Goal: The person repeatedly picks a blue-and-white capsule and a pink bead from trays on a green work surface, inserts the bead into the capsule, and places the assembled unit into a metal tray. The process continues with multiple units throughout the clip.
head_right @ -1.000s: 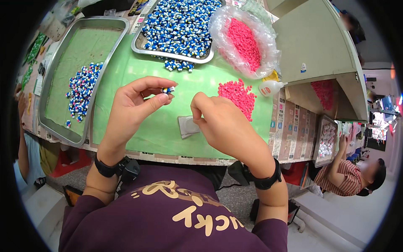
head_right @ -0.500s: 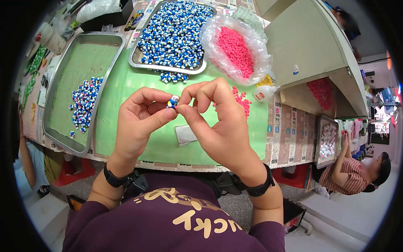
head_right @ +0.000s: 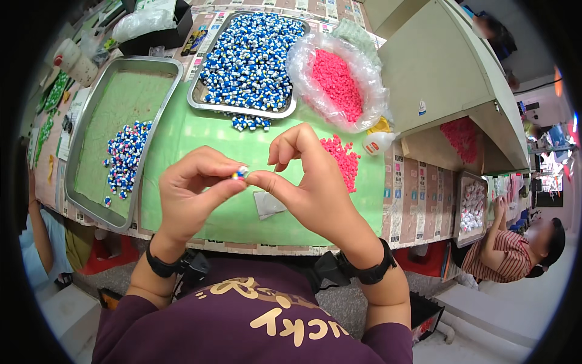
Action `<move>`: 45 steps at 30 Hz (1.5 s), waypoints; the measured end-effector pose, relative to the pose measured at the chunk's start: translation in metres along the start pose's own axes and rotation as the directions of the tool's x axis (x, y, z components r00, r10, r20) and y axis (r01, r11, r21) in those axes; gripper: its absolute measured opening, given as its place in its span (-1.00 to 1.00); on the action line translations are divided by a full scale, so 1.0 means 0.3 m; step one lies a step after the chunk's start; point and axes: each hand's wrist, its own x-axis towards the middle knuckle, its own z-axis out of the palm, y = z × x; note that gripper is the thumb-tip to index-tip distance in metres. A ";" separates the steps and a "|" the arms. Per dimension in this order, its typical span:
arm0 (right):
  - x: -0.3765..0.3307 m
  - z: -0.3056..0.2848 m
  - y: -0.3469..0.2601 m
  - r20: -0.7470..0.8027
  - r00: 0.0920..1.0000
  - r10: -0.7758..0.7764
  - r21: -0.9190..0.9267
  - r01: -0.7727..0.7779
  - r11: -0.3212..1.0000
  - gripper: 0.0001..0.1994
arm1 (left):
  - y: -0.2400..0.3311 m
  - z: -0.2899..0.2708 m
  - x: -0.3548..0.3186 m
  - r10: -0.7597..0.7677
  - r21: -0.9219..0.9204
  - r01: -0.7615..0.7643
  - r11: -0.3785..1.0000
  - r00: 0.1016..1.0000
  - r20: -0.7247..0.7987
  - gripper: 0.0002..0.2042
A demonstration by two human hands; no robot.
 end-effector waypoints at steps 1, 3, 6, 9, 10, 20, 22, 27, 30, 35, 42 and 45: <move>0.010 -0.001 0.017 0.030 1.000 -0.001 0.015 0.000 1.000 -0.73 | 0.000 -0.028 -0.002 0.027 0.044 -0.024 0.999 0.998 -0.058 -0.84; 0.037 -0.015 0.078 0.051 0.997 -0.057 -0.098 0.062 0.993 -0.75 | 0.005 -0.106 0.003 0.090 0.119 -0.069 0.990 0.979 -0.181 -0.86; 0.087 0.003 0.148 0.132 0.987 -0.094 -0.239 0.124 0.963 -0.83 | 0.004 -0.292 -0.013 0.176 0.275 -0.075 0.959 0.914 -0.365 -0.85; 0.125 0.048 0.220 0.256 0.955 -0.151 -0.350 0.238 0.906 -0.68 | 0.006 -0.466 -0.065 0.186 0.448 0.089 0.890 0.824 -0.534 -0.85; 0.135 0.061 0.242 0.269 0.947 -0.176 -0.393 0.274 0.877 -0.64 | 0.009 -0.506 -0.077 0.175 0.480 0.172 0.860 0.785 -0.595 -0.86; 0.101 0.010 0.251 0.301 0.951 -0.075 -0.389 0.194 0.900 -0.54 | 0.025 -0.288 0.030 0.113 0.739 0.215 0.639 0.923 -0.367 -0.78; 0.090 -0.024 0.233 0.240 0.971 0.019 -0.327 0.062 0.943 -0.55 | -0.016 -0.216 0.070 -0.002 0.708 0.102 0.699 0.990 -0.141 -0.75; 0.038 -0.085 0.286 0.129 0.984 0.119 -0.423 -0.053 0.904 -0.58 | -0.169 -0.177 0.129 -0.133 0.882 0.033 0.471 0.991 0.034 -0.64; 0.031 -0.063 0.326 0.178 0.984 0.014 -0.501 0.078 0.862 -0.57 | -0.177 -0.168 0.143 -0.196 0.878 0.023 0.478 0.977 0.082 -0.66; 0.072 0.000 0.287 0.322 0.941 0.103 -0.572 0.107 0.813 -0.53 | -0.166 -0.171 0.141 -0.245 0.843 0.017 0.538 0.960 0.138 -0.64; 0.070 0.012 0.290 0.348 0.935 0.068 -0.525 0.135 0.840 -0.42 | -0.198 -0.138 0.135 -0.140 0.734 -0.098 0.672 0.957 0.256 -0.62; 0.091 0.010 0.296 0.381 0.915 0.134 -0.435 0.050 0.899 -0.53 | -0.200 -0.108 0.142 -0.212 0.721 -0.039 0.692 0.943 0.255 -0.61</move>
